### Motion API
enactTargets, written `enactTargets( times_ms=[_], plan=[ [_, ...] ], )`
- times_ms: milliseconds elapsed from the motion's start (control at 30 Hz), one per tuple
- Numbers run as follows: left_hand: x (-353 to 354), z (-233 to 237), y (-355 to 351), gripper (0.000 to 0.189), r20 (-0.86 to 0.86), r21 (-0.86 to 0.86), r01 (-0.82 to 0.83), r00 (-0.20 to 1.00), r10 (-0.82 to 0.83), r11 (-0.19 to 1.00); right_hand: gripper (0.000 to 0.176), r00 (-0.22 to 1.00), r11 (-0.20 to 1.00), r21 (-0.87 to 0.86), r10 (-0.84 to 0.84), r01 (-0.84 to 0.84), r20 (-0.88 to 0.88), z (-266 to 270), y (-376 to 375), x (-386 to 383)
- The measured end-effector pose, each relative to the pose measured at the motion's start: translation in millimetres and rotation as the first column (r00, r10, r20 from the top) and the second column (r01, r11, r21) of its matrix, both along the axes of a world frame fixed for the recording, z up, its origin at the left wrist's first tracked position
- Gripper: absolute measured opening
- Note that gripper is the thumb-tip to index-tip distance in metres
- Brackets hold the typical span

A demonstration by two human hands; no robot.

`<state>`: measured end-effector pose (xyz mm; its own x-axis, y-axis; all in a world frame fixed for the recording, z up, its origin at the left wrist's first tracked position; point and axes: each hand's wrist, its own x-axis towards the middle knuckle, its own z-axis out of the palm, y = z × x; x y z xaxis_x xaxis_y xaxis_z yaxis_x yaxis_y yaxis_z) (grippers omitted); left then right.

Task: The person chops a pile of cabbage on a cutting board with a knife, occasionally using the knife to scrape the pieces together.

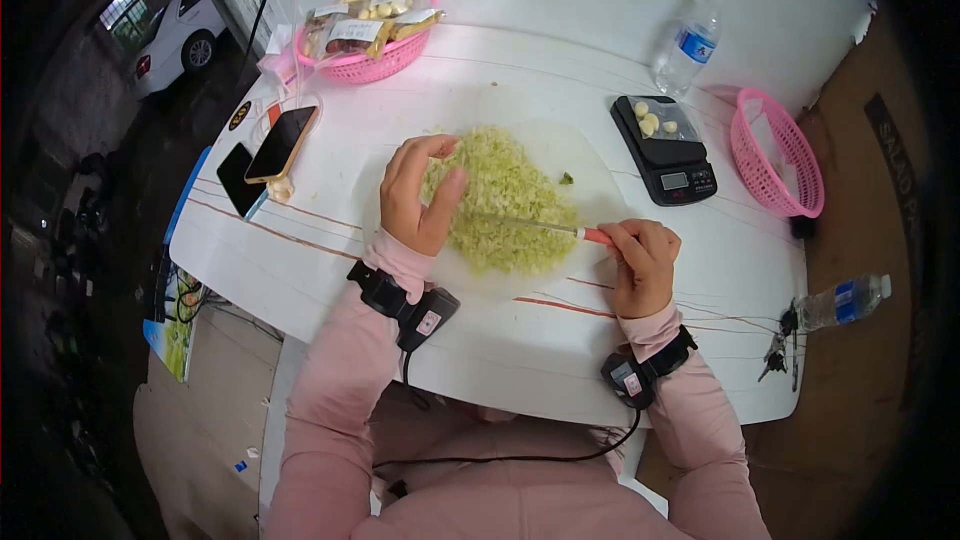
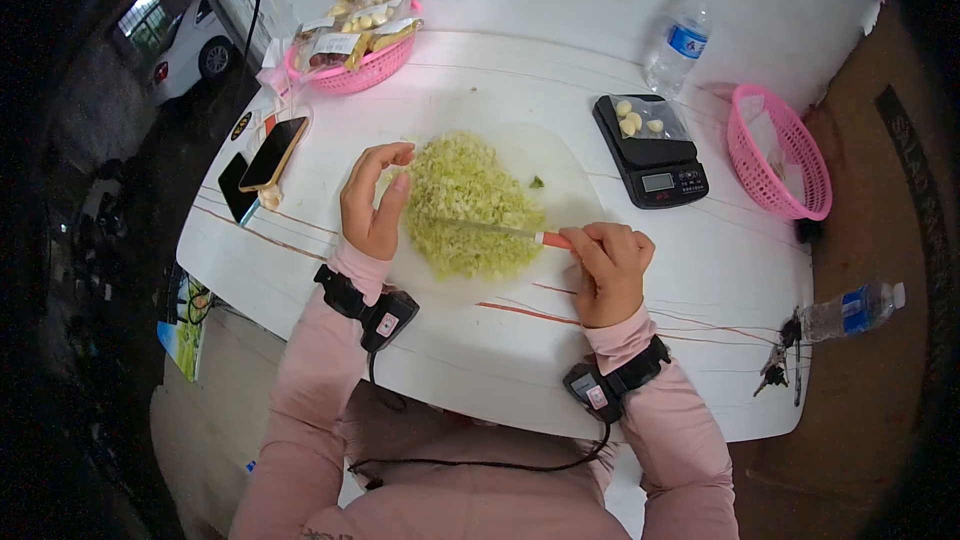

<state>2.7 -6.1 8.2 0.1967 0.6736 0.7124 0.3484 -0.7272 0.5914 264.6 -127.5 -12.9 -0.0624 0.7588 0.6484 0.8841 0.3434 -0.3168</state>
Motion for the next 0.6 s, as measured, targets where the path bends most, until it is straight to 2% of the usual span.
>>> enactTargets(
  times_ms=[33,100,267,367,433,533,600],
  plan=[
    [0.2,-1.0,1.9,0.029,0.018,0.001,-0.001,1.000,0.001,1.000,0.040,1.000,0.999,0.044,-0.013,0.013,0.002,1.9,-0.7,-1.6],
    [-0.1,-3.9,1.1,0.028,0.042,-0.009,-0.008,0.999,0.008,1.000,0.041,1.000,1.000,0.011,-0.012,0.011,0.024,0.9,-2.3,-1.4],
    [-1.4,2.9,-1.8,0.051,0.073,0.011,0.072,0.995,-0.073,0.997,0.043,1.000,1.000,0.005,0.003,-0.003,-0.008,0.6,-1.8,-2.0],
    [-2.4,2.6,-0.8,0.059,0.124,0.033,0.100,0.987,-0.104,0.994,0.044,0.999,0.999,-0.035,0.000,0.002,0.049,0.2,-2.9,-2.4],
    [-3.6,2.6,-0.9,0.060,0.124,0.022,0.098,0.987,-0.099,0.995,0.045,1.000,1.000,0.003,0.002,-0.002,0.006,0.3,-1.8,-3.9],
    [-3.0,0.6,0.2,0.060,0.122,0.000,0.083,0.989,-0.083,0.997,0.044,0.998,0.998,-0.060,0.000,0.004,0.069,-1.0,-3.2,-2.9],
    [-3.0,0.4,-0.1,0.060,0.115,-0.011,0.076,0.991,-0.074,0.997,0.042,0.999,0.999,-0.033,0.011,-0.009,0.047,1.1,-2.2,-3.2]
  ],
)
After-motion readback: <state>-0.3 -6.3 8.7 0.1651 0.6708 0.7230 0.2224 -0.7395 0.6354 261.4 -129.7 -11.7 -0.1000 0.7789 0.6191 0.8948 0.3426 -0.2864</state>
